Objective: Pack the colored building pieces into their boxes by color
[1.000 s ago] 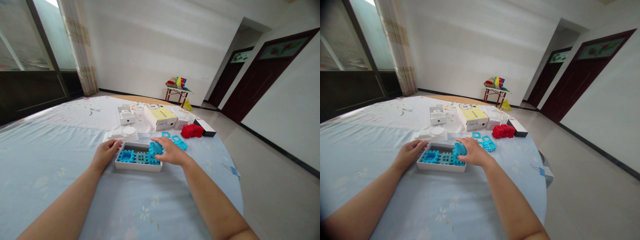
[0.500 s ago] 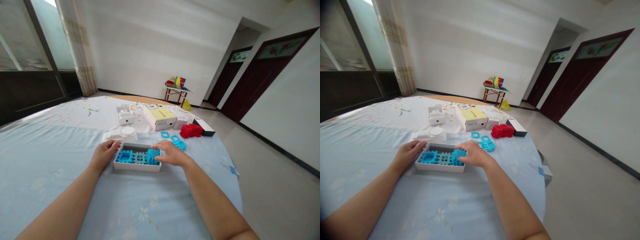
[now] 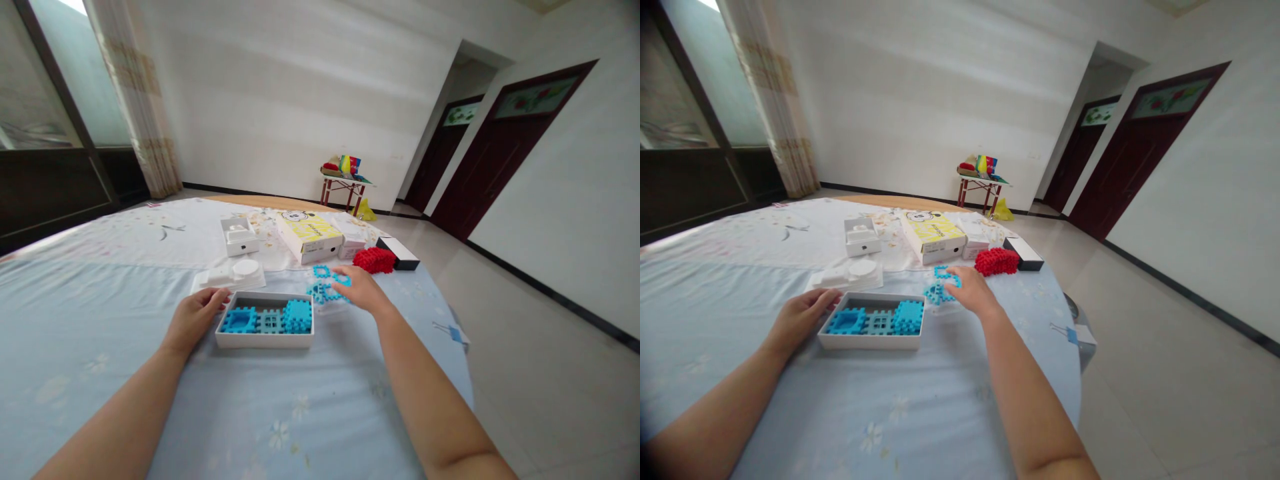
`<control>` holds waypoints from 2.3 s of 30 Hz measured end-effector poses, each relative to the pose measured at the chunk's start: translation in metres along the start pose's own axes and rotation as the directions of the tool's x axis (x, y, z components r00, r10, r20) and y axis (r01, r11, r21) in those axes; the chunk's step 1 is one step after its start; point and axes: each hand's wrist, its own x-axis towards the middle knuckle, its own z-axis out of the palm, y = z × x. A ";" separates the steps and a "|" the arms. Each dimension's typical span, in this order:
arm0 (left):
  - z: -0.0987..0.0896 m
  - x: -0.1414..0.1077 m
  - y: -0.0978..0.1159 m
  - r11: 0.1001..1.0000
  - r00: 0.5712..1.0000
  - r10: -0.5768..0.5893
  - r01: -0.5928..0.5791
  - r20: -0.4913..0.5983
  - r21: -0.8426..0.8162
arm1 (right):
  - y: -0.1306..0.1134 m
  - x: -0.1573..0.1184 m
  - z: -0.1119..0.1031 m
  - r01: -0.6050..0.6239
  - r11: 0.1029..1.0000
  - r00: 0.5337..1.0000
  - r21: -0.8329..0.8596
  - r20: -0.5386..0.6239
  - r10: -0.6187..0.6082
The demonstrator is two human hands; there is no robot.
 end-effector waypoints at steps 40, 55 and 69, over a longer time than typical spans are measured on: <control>0.001 -0.004 0.004 0.998 0.999 0.035 -0.035 0.001 -0.056 | -0.099 0.002 0.031 0.275 0.930 0.927 0.245 0.190 -0.324; 0.003 -0.003 0.000 0.996 1.000 0.025 -0.024 0.012 -0.088 | -0.095 0.007 0.048 0.220 0.948 0.900 0.231 0.326 -0.288; 0.002 -0.003 0.002 0.998 0.999 0.030 -0.029 0.017 -0.049 | -0.098 0.005 0.055 0.314 0.942 0.885 0.116 0.324 -0.335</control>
